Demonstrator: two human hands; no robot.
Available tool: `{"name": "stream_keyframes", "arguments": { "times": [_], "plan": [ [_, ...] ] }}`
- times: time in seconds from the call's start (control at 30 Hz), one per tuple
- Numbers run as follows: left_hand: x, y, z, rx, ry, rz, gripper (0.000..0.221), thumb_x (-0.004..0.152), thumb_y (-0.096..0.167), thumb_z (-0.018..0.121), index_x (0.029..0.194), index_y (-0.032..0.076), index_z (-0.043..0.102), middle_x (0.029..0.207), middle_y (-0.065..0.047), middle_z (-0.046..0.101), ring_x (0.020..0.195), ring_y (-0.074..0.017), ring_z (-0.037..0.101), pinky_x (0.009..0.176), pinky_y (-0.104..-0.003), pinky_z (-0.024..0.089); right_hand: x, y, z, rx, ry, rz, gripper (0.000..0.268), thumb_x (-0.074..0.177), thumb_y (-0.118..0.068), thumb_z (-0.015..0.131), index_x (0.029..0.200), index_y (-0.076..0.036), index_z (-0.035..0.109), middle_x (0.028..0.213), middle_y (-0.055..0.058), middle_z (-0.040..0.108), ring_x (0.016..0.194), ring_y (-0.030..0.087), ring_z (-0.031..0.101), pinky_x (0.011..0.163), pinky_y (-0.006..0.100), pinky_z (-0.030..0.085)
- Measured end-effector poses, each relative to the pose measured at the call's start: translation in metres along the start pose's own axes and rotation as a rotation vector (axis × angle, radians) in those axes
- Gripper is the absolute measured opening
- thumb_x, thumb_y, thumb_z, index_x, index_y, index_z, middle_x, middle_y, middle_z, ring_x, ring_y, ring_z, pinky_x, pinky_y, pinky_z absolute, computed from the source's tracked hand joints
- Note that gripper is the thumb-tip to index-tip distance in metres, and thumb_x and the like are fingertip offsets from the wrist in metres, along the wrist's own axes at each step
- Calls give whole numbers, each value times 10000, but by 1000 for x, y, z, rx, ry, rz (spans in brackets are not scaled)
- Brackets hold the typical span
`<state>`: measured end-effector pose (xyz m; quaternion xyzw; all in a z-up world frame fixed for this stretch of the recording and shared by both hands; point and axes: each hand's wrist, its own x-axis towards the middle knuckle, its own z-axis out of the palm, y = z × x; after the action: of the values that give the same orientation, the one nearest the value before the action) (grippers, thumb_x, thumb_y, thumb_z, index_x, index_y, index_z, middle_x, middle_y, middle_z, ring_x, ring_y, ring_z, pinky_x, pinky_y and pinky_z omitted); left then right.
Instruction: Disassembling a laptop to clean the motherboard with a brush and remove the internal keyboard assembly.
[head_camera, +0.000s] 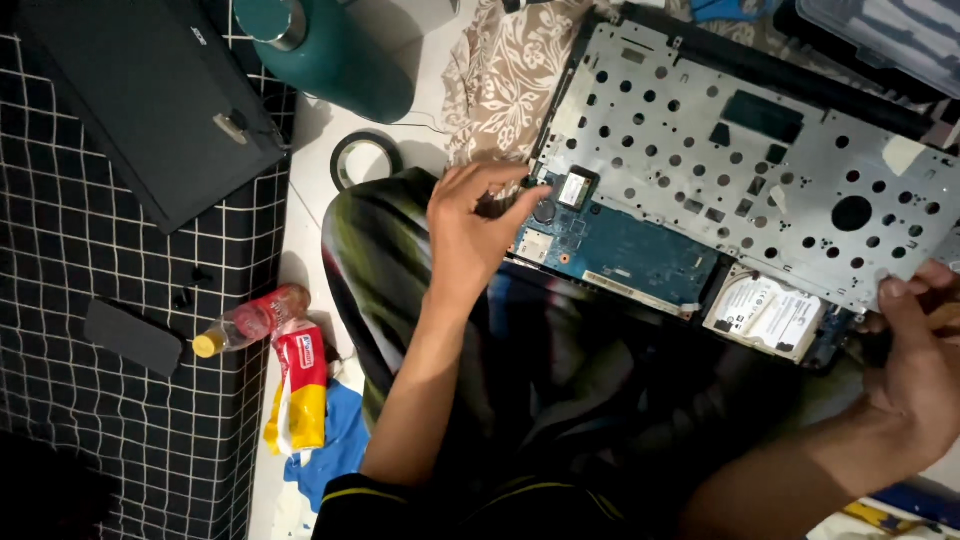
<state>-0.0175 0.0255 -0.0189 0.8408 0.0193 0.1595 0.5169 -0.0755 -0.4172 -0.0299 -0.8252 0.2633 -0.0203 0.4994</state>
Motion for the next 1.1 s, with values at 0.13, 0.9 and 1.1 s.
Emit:
{"name": "stream_keyframes", "arguments": {
  "times": [0.13,0.9,1.1],
  "plan": [
    [0,0,-2,25,-19,-42,268,869,239,881,1075,126,754,1010,5,768,841,-171,647,891,-371,533,3,8,-4,21,10,14,268,1150,-178,684,1365,-276,559,1360,-119,567,1292,77,623,963,232,482],
    [8,8,-3,-81,-73,24,136,922,88,829,1044,75,770,1026,-58,745,981,-234,712,931,-421,557,-2,-26,23,-40,108,4,222,1104,-129,782,1268,-200,651,1105,-60,618,1026,26,617,1038,192,578],
    [8,8,-1,0,-62,57,106,913,76,848,1011,77,808,1014,-46,749,974,-205,710,872,-369,492,5,-30,18,-87,110,18,243,1014,-156,812,1236,-166,714,1048,-71,662,971,54,639,941,212,571]
  ]
}}
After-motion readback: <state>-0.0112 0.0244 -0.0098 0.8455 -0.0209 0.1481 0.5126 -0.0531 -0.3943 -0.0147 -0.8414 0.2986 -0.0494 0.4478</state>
